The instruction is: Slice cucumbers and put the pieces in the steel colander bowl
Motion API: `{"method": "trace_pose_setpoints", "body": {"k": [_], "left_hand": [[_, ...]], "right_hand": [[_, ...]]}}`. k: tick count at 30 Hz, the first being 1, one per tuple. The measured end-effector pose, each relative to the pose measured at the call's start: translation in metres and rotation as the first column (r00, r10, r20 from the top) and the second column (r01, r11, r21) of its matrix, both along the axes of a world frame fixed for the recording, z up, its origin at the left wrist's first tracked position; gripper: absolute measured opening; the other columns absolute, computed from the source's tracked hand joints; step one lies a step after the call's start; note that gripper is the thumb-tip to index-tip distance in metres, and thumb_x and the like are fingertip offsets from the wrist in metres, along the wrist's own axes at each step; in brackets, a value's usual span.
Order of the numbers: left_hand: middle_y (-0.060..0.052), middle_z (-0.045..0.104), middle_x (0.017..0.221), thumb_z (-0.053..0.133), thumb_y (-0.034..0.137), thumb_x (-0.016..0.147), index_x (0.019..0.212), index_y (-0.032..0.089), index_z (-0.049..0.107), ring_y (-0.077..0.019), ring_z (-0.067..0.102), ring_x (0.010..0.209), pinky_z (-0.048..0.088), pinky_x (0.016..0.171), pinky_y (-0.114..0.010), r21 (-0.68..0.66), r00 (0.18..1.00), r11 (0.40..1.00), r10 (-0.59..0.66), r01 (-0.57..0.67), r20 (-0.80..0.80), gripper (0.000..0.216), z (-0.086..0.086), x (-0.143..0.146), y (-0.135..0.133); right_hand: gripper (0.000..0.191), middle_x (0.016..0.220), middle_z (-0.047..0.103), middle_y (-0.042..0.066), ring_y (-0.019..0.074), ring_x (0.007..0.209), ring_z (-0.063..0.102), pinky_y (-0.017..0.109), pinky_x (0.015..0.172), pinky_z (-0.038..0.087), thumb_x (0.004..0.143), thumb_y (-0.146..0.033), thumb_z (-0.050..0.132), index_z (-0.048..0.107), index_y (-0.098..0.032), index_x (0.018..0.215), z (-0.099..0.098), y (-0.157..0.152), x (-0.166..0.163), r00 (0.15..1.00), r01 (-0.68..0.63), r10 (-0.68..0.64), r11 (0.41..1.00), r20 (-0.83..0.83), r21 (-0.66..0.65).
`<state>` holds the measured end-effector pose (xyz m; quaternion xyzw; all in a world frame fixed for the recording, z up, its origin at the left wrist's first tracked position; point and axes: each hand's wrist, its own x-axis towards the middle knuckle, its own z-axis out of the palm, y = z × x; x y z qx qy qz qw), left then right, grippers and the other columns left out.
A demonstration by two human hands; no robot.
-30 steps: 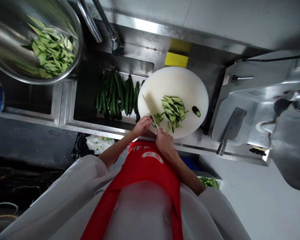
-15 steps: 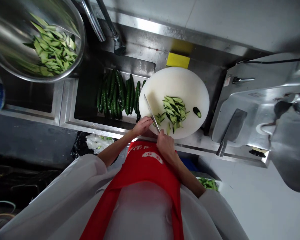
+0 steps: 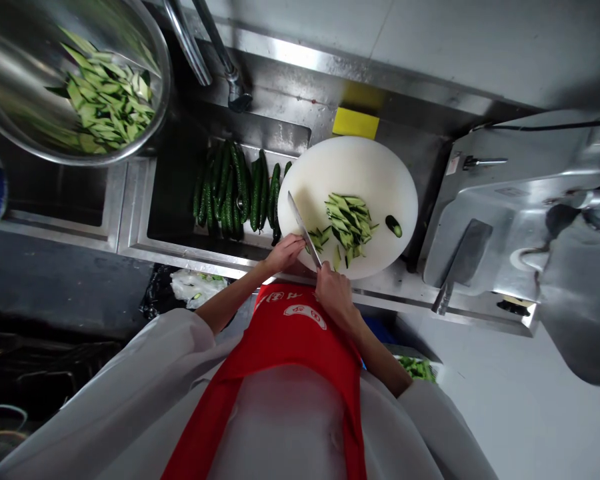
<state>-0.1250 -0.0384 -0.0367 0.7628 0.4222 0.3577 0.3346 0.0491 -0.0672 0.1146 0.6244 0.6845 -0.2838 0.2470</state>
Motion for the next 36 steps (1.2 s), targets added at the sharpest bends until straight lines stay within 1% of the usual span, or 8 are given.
{"method": "trace_pose_setpoints", "body": {"k": [8, 14, 17, 19, 23, 27, 32, 36], "left_hand": [[-0.011, 0.063, 0.101, 0.041, 0.028, 0.101, 0.105, 0.015, 0.064, -0.0164, 0.059, 0.096, 0.053, 0.087, -0.033, 0.056, 1.000, 0.998, 0.024, -0.024, 0.012, 0.026, 0.008, 0.003, -0.003], [-0.010, 0.060, 0.107, 0.048, 0.030, 0.098, 0.114, 0.020, 0.062, -0.0197, 0.058, 0.103, 0.050, 0.092, -0.038, 0.119, 0.951, 0.949, 0.274, -0.291, 0.141, 0.023, 0.094, 0.020, 0.038], [-0.010, 0.058, 0.111, 0.045, 0.028, 0.099, 0.115, 0.020, 0.060, -0.0223, 0.055, 0.108, 0.049, 0.095, -0.042, 0.155, 0.982, 0.974, 0.151, -0.167, 0.115, 0.024, 0.123, 0.074, 0.080], [-0.009, 0.059, 0.108, 0.045, 0.022, 0.098, 0.108, 0.019, 0.062, -0.0238, 0.055, 0.108, 0.048, 0.094, -0.045, 0.181, 0.998, 0.983, -0.051, 0.045, 0.029, 0.020, 0.117, 0.128, 0.104], [-0.010, 0.059, 0.100, 0.055, 0.003, 0.085, 0.089, 0.014, 0.064, -0.0310, 0.052, 0.113, 0.044, 0.094, -0.054, 0.121, 0.935, 0.942, -0.283, 0.313, -0.216, 0.015, 0.067, 0.230, 0.126], [-0.009, 0.059, 0.093, 0.059, -0.006, 0.078, 0.074, 0.011, 0.061, -0.0293, 0.056, 0.105, 0.042, 0.097, -0.056, -0.037, 0.829, 0.906, -0.400, 0.421, -0.391, 0.017, 0.036, 0.277, 0.140], [-0.007, 0.059, 0.099, 0.069, 0.008, 0.080, 0.092, 0.013, 0.060, -0.0189, 0.058, 0.092, 0.051, 0.087, -0.037, 0.034, 0.926, 0.930, -0.359, 0.365, -0.115, 0.016, 0.078, 0.241, 0.159], [-0.002, 0.056, 0.090, 0.072, 0.030, 0.083, 0.092, 0.015, 0.055, -0.0114, 0.057, 0.079, 0.052, 0.073, -0.025, -0.101, 0.965, 0.994, 0.058, -0.033, 0.256, 0.025, 0.121, 0.142, 0.146]], "right_hand": [[0.039, 0.097, 0.070, 0.013, 0.0247, 0.090, 0.066, 0.030, 0.077, 0.040, 0.102, -0.035, 0.024, 0.054, -0.013, 0.114, -0.014, 0.032, -0.006, 0.995, 0.030, -0.025, 0.998, -0.098, 0.055], [0.037, 0.092, 0.070, 0.012, 0.0241, 0.086, 0.066, 0.030, 0.075, 0.040, 0.102, -0.035, 0.025, 0.054, -0.015, 0.114, 0.008, 0.023, 0.018, 0.992, 0.053, -0.046, 0.997, -0.115, 0.060], [0.033, 0.091, 0.070, 0.012, 0.0238, 0.086, 0.067, 0.029, 0.074, 0.041, 0.102, -0.034, 0.028, 0.053, -0.016, 0.115, 0.006, 0.008, 0.024, 0.992, -0.015, 0.012, 0.999, -0.128, -0.028], [0.031, 0.094, 0.071, 0.013, 0.0243, 0.089, 0.068, 0.029, 0.074, 0.042, 0.102, -0.033, 0.030, 0.052, -0.016, 0.115, -0.001, -0.001, 0.025, 0.990, -0.052, 0.043, 0.996, -0.132, -0.071], [0.031, 0.100, 0.071, 0.015, 0.0248, 0.091, 0.069, 0.030, 0.074, 0.045, 0.102, -0.033, 0.031, 0.051, -0.016, 0.119, -0.014, -0.008, 0.025, 0.991, -0.044, 0.030, 0.994, -0.129, -0.101], [0.032, 0.100, 0.070, 0.015, 0.0239, 0.093, 0.069, 0.030, 0.076, 0.046, 0.102, -0.033, 0.031, 0.050, -0.015, 0.120, -0.015, -0.010, 0.032, 0.987, -0.010, -0.003, 0.997, -0.160, -0.080], [0.031, 0.097, 0.070, 0.013, 0.0235, 0.091, 0.068, 0.029, 0.073, 0.044, 0.102, -0.034, 0.029, 0.051, -0.016, 0.116, -0.016, -0.012, 0.051, 0.985, 0.109, -0.116, 0.992, -0.130, -0.060], [0.031, 0.096, 0.070, 0.013, 0.0229, 0.089, 0.068, 0.029, 0.071, 0.042, 0.102, -0.034, 0.029, 0.052, -0.016, 0.112, -0.018, -0.011, 0.066, 0.968, 0.215, -0.216, 0.976, -0.126, -0.016]]}}
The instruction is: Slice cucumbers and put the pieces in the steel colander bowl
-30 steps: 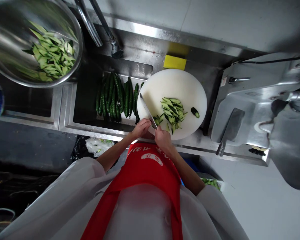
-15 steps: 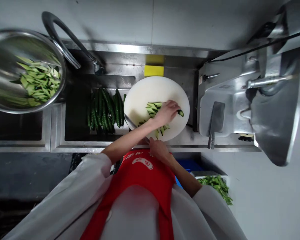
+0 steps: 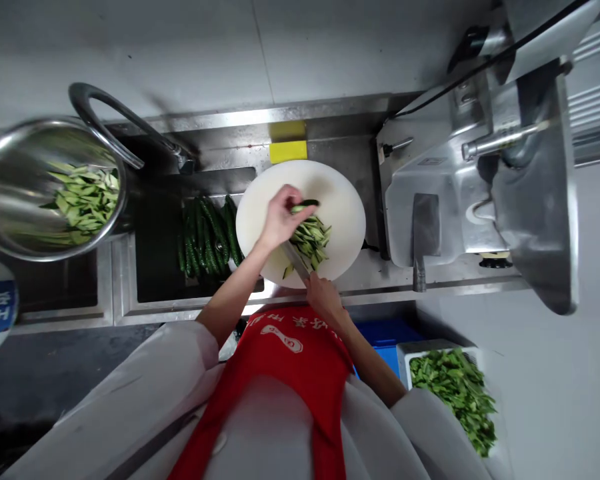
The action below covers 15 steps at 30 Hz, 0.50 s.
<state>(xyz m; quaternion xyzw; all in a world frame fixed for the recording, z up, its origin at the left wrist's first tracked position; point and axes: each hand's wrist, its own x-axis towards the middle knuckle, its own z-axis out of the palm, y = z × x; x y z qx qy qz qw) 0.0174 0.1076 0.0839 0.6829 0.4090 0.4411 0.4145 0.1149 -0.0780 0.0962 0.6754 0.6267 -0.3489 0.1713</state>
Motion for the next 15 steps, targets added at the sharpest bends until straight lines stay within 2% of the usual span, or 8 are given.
{"method": "trace_pose_setpoints", "body": {"k": [1, 3, 6, 8, 10, 12, 13, 15], "left_hand": [[0.000, 0.055, 0.085, 0.073, 0.033, 0.082, 0.088, 0.016, 0.054, -0.0097, 0.057, 0.075, 0.052, 0.070, -0.023, -0.073, 0.992, 0.991, 0.113, -0.109, 0.053, 0.027, 0.003, -0.030, -0.009], [0.002, 0.053, 0.081, 0.076, 0.038, 0.079, 0.085, 0.016, 0.053, -0.0071, 0.056, 0.068, 0.051, 0.064, -0.020, -0.237, 0.942, 0.931, 0.311, -0.276, 0.125, 0.032, 0.000, -0.088, -0.034], [0.004, 0.052, 0.077, 0.079, 0.042, 0.073, 0.089, 0.016, 0.058, -0.0052, 0.055, 0.062, 0.053, 0.062, -0.020, -0.457, 0.788, 0.760, 0.588, -0.461, 0.182, 0.038, -0.020, -0.157, -0.083], [0.005, 0.052, 0.074, 0.082, 0.042, 0.068, 0.090, 0.016, 0.060, -0.0053, 0.056, 0.063, 0.055, 0.065, -0.021, -0.560, 0.659, 0.631, 0.728, -0.536, 0.190, 0.041, -0.034, -0.187, -0.115], [0.005, 0.054, 0.073, 0.086, 0.041, 0.062, 0.088, 0.016, 0.062, -0.0060, 0.057, 0.065, 0.057, 0.069, -0.023, -0.625, 0.559, 0.534, 0.809, -0.569, 0.181, 0.044, -0.043, -0.203, -0.142], [0.006, 0.055, 0.070, 0.088, 0.040, 0.058, 0.088, 0.016, 0.063, -0.0068, 0.059, 0.066, 0.058, 0.071, -0.025, -0.666, 0.521, 0.488, 0.836, -0.565, 0.170, 0.046, -0.048, -0.208, -0.159], [0.006, 0.055, 0.069, 0.088, 0.040, 0.058, 0.089, 0.016, 0.063, -0.0071, 0.060, 0.065, 0.058, 0.071, -0.026, -0.679, 0.527, 0.487, 0.833, -0.550, 0.170, 0.047, -0.049, -0.206, -0.164], [0.006, 0.055, 0.068, 0.087, 0.039, 0.060, 0.092, 0.016, 0.064, -0.0076, 0.060, 0.064, 0.059, 0.071, -0.027, -0.688, 0.578, 0.525, 0.795, -0.502, 0.184, 0.046, -0.053, -0.193, -0.168]], "right_hand": [[0.030, 0.095, 0.070, 0.013, 0.0230, 0.088, 0.068, 0.029, 0.071, 0.041, 0.102, -0.034, 0.029, 0.053, -0.016, 0.110, 0.001, 0.001, 0.002, 1.000, 0.008, -0.008, 1.000, -0.003, 0.009], [0.031, 0.092, 0.070, 0.012, 0.0233, 0.086, 0.067, 0.029, 0.070, 0.040, 0.102, -0.034, 0.029, 0.053, -0.016, 0.109, 0.004, 0.002, 0.004, 1.000, 0.003, -0.003, 1.000, -0.004, 0.028], [0.034, 0.091, 0.070, 0.013, 0.0234, 0.084, 0.067, 0.029, 0.071, 0.039, 0.102, -0.034, 0.027, 0.053, -0.014, 0.112, 0.009, 0.005, 0.000, 0.999, -0.043, 0.043, 0.998, 0.000, 0.054], [0.036, 0.092, 0.070, 0.014, 0.0231, 0.084, 0.067, 0.029, 0.072, 0.039, 0.102, -0.034, 0.026, 0.053, -0.013, 0.113, 0.009, 0.005, -0.006, 0.993, -0.116, 0.118, 0.991, -0.028, 0.059], [0.035, 0.092, 0.071, 0.013, 0.0228, 0.085, 0.067, 0.028, 0.072, 0.038, 0.102, -0.035, 0.028, 0.054, -0.015, 0.112, 0.005, 0.006, -0.012, 0.973, -0.216, 0.220, 0.975, -0.073, 0.050], [0.033, 0.092, 0.071, 0.011, 0.0226, 0.086, 0.067, 0.028, 0.071, 0.038, 0.102, -0.035, 0.030, 0.055, -0.016, 0.111, -0.002, 0.005, -0.015, 0.950, -0.298, 0.300, 0.954, -0.091, 0.033], [0.033, 0.092, 0.071, 0.011, 0.0224, 0.086, 0.067, 0.028, 0.071, 0.038, 0.102, -0.036, 0.030, 0.055, -0.016, 0.111, -0.005, 0.005, -0.015, 0.943, -0.320, 0.321, 0.947, -0.087, 0.025], [0.033, 0.092, 0.071, 0.011, 0.0220, 0.086, 0.067, 0.027, 0.070, 0.037, 0.102, -0.036, 0.031, 0.056, -0.017, 0.110, -0.010, 0.006, -0.010, 0.947, -0.316, 0.316, 0.949, -0.050, 0.020]]}}
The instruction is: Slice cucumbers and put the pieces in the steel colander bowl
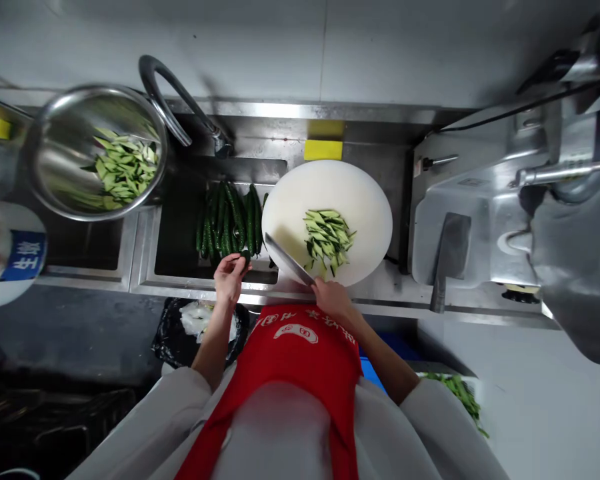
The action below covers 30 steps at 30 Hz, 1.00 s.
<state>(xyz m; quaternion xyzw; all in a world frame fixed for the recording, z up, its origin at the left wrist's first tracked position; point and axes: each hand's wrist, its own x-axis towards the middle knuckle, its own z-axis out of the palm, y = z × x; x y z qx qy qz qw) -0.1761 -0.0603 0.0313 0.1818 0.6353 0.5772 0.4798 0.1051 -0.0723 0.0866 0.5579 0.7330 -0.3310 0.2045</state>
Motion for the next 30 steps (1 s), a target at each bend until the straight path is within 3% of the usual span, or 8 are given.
{"method": "trace_pose_setpoints", "body": {"k": [5, 8, 11, 14, 17, 19, 23, 30], "left_hand": [[0.006, 0.052, 0.066, 0.083, 0.041, 0.066, 0.095, 0.015, 0.066, -0.0086, 0.059, 0.059, 0.057, 0.064, -0.026, 0.030, 0.951, 0.951, -0.309, 0.308, 0.002, 0.042, -0.014, 0.062, 0.017], [0.004, 0.055, 0.065, 0.078, 0.042, 0.071, 0.094, 0.015, 0.066, -0.0095, 0.058, 0.059, 0.052, 0.062, -0.023, -0.012, 0.906, 0.915, -0.402, 0.404, -0.137, 0.038, -0.022, 0.091, 0.029], [0.003, 0.057, 0.060, 0.075, 0.037, 0.077, 0.093, 0.016, 0.066, -0.0099, 0.056, 0.054, 0.046, 0.059, -0.022, -0.144, 0.764, 0.860, -0.503, 0.490, -0.405, 0.028, -0.025, 0.100, 0.030], [0.003, 0.058, 0.055, 0.065, 0.036, 0.086, 0.098, 0.016, 0.065, -0.0104, 0.054, 0.047, 0.043, 0.053, -0.021, -0.237, 0.670, 0.796, -0.599, 0.557, -0.439, 0.023, -0.024, 0.098, 0.020], [0.002, 0.061, 0.060, 0.055, 0.039, 0.093, 0.105, 0.016, 0.062, -0.0115, 0.057, 0.049, 0.045, 0.053, -0.022, -0.184, 0.702, 0.813, -0.573, 0.552, -0.424, 0.027, -0.024, 0.094, 0.009], [-0.002, 0.065, 0.072, 0.054, 0.038, 0.094, 0.100, 0.016, 0.064, -0.0129, 0.062, 0.063, 0.051, 0.064, -0.024, -0.076, 0.671, 0.825, -0.505, 0.560, -0.542, 0.025, -0.025, 0.091, 0.005], [-0.007, 0.063, 0.091, 0.051, 0.031, 0.096, 0.089, 0.017, 0.067, -0.0152, 0.061, 0.087, 0.053, 0.081, -0.029, 0.108, 0.530, 0.707, -0.411, 0.699, -0.742, 0.022, -0.031, 0.090, 0.005], [-0.008, 0.060, 0.097, 0.045, 0.023, 0.098, 0.101, 0.016, 0.065, -0.0163, 0.059, 0.093, 0.053, 0.086, -0.029, 0.064, 0.384, 0.629, -0.388, 0.775, -0.838, 0.021, -0.043, 0.093, 0.005]], "right_hand": [[0.034, 0.091, 0.071, 0.012, 0.0221, 0.085, 0.067, 0.028, 0.070, 0.038, 0.102, -0.037, 0.030, 0.055, -0.016, 0.110, 0.002, 0.000, 0.017, 0.980, 0.131, -0.145, 0.986, 0.135, 0.103], [0.034, 0.091, 0.072, 0.013, 0.0224, 0.085, 0.067, 0.028, 0.070, 0.038, 0.102, -0.034, 0.028, 0.054, -0.015, 0.111, 0.006, -0.005, 0.011, 0.961, 0.193, -0.217, 0.971, 0.173, 0.143], [0.033, 0.090, 0.072, 0.013, 0.0230, 0.083, 0.068, 0.029, 0.070, 0.039, 0.102, -0.033, 0.028, 0.054, -0.015, 0.112, 0.011, -0.010, -0.007, 0.960, 0.206, -0.225, 0.971, 0.164, 0.125], [0.034, 0.091, 0.072, 0.013, 0.0232, 0.084, 0.069, 0.029, 0.072, 0.040, 0.102, -0.033, 0.027, 0.053, -0.016, 0.113, 0.014, -0.014, -0.022, 0.970, 0.192, -0.202, 0.978, 0.138, 0.082], [0.036, 0.093, 0.072, 0.013, 0.0236, 0.086, 0.069, 0.029, 0.075, 0.041, 0.102, -0.034, 0.023, 0.052, -0.016, 0.116, 0.014, -0.014, -0.028, 0.971, 0.193, -0.201, 0.979, 0.128, 0.071], [0.037, 0.094, 0.072, 0.013, 0.0241, 0.087, 0.069, 0.030, 0.076, 0.041, 0.102, -0.034, 0.022, 0.052, -0.016, 0.117, 0.012, -0.015, -0.029, 0.970, 0.198, -0.206, 0.978, 0.132, 0.072], [0.035, 0.095, 0.071, 0.013, 0.0241, 0.090, 0.069, 0.031, 0.079, 0.042, 0.102, -0.030, 0.022, 0.050, -0.016, 0.118, 0.007, -0.015, -0.033, 0.967, 0.193, -0.201, 0.979, 0.158, 0.061], [0.034, 0.096, 0.071, 0.014, 0.0244, 0.092, 0.069, 0.032, 0.080, 0.043, 0.102, -0.026, 0.022, 0.048, -0.014, 0.122, 0.010, -0.013, -0.036, 0.968, 0.143, -0.149, 0.989, 0.202, 0.041]]}}
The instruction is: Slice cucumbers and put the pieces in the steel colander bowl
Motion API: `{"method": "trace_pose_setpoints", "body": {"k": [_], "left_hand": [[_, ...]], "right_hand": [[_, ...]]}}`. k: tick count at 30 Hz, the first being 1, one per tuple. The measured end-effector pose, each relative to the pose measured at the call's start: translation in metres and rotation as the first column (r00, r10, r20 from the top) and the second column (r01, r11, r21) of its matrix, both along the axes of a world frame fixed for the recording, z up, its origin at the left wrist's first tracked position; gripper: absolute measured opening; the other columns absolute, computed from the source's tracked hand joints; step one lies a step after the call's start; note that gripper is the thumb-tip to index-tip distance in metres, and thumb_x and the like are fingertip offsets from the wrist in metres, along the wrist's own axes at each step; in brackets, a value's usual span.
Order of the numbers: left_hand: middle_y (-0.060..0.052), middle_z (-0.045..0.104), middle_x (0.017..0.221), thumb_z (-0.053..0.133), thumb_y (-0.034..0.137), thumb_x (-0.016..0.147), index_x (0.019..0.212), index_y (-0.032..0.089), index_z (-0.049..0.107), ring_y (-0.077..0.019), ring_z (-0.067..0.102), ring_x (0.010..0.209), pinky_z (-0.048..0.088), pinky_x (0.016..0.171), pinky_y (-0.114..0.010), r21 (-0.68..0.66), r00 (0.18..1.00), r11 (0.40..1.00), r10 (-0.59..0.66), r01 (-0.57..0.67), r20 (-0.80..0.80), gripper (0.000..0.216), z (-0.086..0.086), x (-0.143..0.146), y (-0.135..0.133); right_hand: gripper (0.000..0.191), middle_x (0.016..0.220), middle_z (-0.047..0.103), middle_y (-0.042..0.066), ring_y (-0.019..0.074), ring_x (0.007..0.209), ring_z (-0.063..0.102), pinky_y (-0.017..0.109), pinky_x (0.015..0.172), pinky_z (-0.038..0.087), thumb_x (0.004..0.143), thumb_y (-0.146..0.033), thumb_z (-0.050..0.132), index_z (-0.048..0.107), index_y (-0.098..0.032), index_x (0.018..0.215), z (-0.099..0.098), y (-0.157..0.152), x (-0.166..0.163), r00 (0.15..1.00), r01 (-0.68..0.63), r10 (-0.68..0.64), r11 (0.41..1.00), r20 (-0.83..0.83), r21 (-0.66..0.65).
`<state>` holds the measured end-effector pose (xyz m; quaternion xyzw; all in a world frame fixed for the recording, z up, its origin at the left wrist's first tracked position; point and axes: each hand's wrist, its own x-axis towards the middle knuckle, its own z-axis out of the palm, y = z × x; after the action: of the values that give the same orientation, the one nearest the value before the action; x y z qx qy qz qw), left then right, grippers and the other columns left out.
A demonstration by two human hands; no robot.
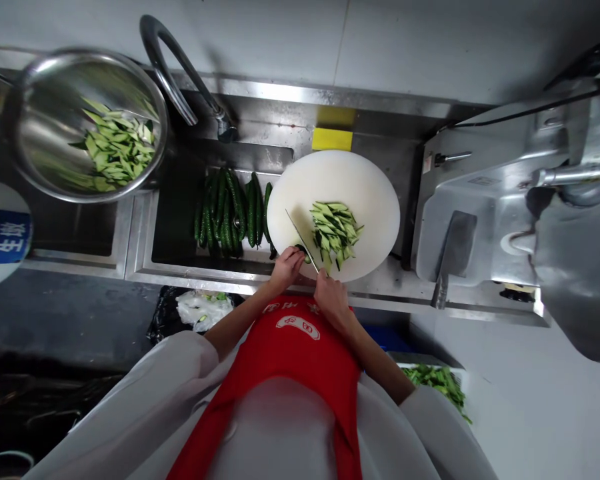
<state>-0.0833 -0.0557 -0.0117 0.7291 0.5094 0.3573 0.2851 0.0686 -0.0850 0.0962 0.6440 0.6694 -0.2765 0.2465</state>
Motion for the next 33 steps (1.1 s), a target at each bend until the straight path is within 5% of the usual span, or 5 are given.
{"method": "trace_pose_setpoints", "body": {"k": [6, 16, 33], "left_hand": [[-0.010, 0.061, 0.103, 0.042, 0.020, 0.098, 0.105, 0.017, 0.065, -0.0189, 0.058, 0.102, 0.052, 0.092, -0.032, -0.046, 0.993, 0.997, -0.065, 0.060, -0.100, 0.025, -0.005, -0.001, -0.001], [-0.012, 0.060, 0.111, 0.042, 0.023, 0.098, 0.114, 0.018, 0.064, -0.0202, 0.058, 0.107, 0.052, 0.095, -0.036, -0.083, 0.999, 0.996, -0.034, 0.034, -0.006, 0.028, -0.021, 0.000, -0.010], [-0.012, 0.062, 0.106, 0.043, 0.027, 0.099, 0.107, 0.017, 0.067, -0.0192, 0.058, 0.106, 0.051, 0.096, -0.037, -0.091, 0.992, 0.995, 0.047, -0.036, 0.113, 0.028, -0.022, 0.000, -0.015]], "right_hand": [[0.035, 0.093, 0.071, 0.014, 0.0249, 0.090, 0.069, 0.031, 0.080, 0.044, 0.101, -0.027, 0.025, 0.048, -0.012, 0.123, 0.010, 0.000, 0.002, 0.999, -0.051, 0.051, 0.999, 0.012, 0.001], [0.034, 0.092, 0.071, 0.016, 0.0252, 0.085, 0.069, 0.032, 0.074, 0.043, 0.101, -0.025, 0.026, 0.052, -0.013, 0.117, 0.007, 0.013, 0.000, 0.990, -0.143, 0.142, 0.989, 0.026, 0.036], [0.038, 0.095, 0.071, 0.014, 0.0245, 0.088, 0.069, 0.031, 0.077, 0.042, 0.102, -0.028, 0.022, 0.052, -0.013, 0.119, 0.011, 0.025, -0.005, 0.989, -0.145, 0.145, 0.989, -0.014, 0.024]]}}
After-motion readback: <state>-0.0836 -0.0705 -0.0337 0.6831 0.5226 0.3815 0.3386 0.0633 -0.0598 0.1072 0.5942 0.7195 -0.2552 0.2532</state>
